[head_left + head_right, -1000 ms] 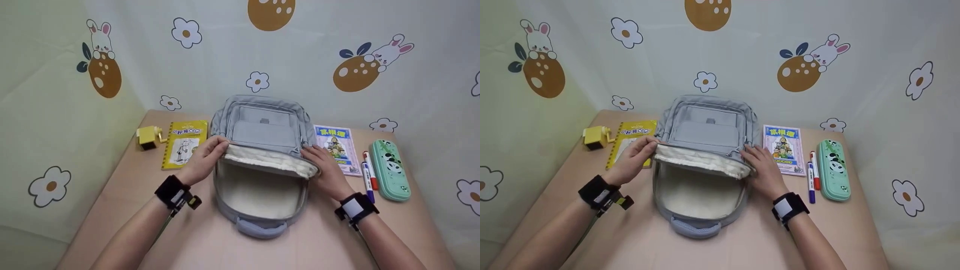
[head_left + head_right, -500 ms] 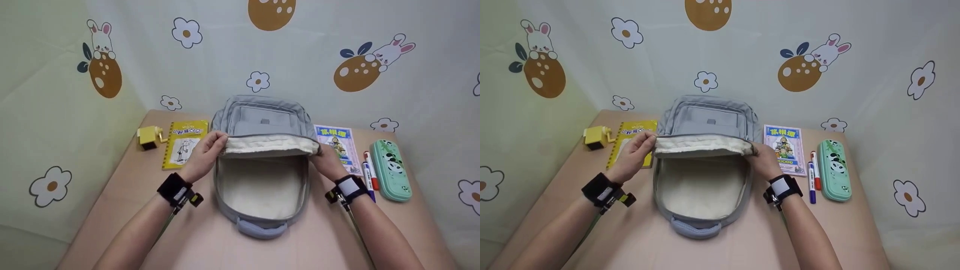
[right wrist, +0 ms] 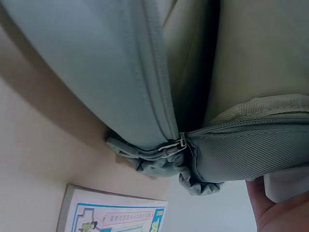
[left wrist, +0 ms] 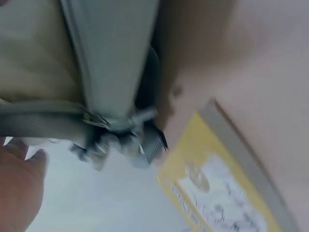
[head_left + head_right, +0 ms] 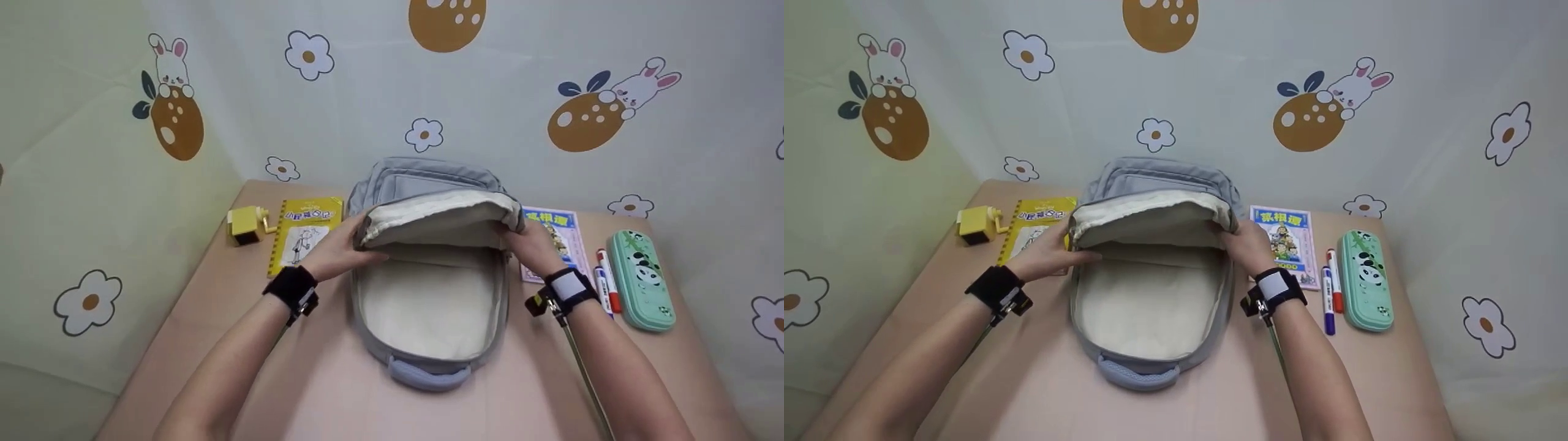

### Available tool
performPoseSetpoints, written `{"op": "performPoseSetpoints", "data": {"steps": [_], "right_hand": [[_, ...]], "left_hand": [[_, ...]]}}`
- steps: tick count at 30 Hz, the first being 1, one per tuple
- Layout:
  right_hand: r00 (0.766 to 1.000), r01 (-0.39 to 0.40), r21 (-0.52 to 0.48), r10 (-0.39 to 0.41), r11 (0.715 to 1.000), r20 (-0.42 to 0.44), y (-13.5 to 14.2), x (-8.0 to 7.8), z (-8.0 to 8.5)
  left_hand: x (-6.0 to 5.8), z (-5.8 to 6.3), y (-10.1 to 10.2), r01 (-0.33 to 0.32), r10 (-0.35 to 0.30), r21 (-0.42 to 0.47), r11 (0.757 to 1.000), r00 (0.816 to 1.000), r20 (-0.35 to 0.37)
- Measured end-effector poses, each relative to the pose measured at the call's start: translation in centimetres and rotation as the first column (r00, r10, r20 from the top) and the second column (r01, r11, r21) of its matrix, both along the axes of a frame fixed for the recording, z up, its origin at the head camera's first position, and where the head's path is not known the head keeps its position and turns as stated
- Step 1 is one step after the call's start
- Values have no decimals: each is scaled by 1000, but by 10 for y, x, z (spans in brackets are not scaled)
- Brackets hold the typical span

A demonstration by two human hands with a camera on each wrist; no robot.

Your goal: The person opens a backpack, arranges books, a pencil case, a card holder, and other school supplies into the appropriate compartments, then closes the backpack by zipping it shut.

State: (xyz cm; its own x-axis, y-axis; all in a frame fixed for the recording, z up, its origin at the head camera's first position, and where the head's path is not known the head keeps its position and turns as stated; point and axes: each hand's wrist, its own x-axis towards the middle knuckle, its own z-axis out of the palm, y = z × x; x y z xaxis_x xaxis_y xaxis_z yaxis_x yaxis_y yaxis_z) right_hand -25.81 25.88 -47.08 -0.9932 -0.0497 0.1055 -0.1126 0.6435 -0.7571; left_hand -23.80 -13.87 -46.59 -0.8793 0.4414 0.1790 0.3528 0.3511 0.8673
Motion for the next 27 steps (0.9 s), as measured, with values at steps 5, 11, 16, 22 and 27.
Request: {"op": "performPoseSetpoints", "data": {"steps": [5, 11, 16, 22, 27], "right_hand": [[998, -8, -7, 8, 1000, 58, 0, -2, 4], [995, -19, -66, 25, 998, 98, 0, -5, 8], [994, -8, -98, 18, 995, 105, -2, -9, 10], [992, -25, -160, 44, 987, 122, -3, -16, 13], [988, -32, -163, 56, 986, 145, -1, -22, 16]], "left_hand": [[-23, -9, 3, -24, 24, -48, 999, 1000, -6], [-31, -9, 3, -122, 127, -103, 987, 991, 44], [-39, -5, 7, -172, 177, -60, 983, 979, 102], [-45, -3, 14, -246, 249, -40, 968, 955, 161], [-50, -5, 22, -289, 280, 17, 957, 939, 201]]}}
